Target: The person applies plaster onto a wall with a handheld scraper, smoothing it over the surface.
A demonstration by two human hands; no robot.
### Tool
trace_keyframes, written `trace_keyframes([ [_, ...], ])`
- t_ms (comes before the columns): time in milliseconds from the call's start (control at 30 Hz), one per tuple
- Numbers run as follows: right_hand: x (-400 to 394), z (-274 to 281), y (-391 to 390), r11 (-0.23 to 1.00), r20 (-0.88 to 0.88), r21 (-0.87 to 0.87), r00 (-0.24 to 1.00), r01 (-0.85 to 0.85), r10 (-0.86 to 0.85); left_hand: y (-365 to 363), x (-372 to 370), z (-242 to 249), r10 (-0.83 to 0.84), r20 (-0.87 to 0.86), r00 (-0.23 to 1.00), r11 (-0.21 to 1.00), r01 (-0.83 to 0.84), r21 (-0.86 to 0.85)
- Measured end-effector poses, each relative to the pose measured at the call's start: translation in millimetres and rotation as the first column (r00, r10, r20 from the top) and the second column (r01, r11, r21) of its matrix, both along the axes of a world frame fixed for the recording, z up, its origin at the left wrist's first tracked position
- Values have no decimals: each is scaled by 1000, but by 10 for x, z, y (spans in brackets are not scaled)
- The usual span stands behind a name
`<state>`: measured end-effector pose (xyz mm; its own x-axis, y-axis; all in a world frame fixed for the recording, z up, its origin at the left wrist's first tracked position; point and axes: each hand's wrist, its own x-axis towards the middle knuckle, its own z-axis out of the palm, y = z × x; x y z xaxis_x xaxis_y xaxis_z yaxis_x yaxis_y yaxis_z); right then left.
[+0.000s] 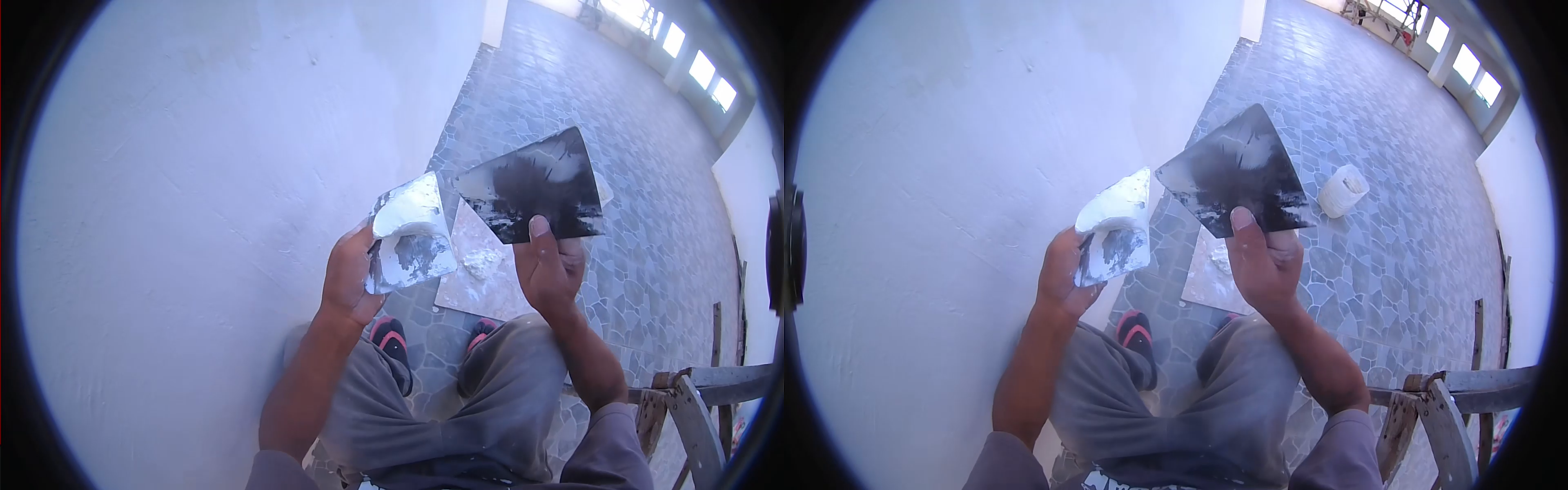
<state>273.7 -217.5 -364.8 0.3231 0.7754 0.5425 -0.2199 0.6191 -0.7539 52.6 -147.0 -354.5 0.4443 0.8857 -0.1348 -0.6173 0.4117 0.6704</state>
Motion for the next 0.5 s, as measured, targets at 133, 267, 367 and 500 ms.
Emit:
trace_keyframes([
  [133,-45,18,45,933,548,359,809,4,-214,-52,44,-22,-55,33,998,997,56,-47],
  [267,-95,219,122,890,819,363,551,-276,-163,-39,53,-52,-105,99,990,994,107,-13],
  [367,-61,145,210,880,856,398,449,-260,-255,-31,14,-23,-66,44,997,997,65,40],
  [500,90,-55,332,925,883,366,354,-102,-310,-14,-16,-2,7,-23,1000,999,-6,47],
])
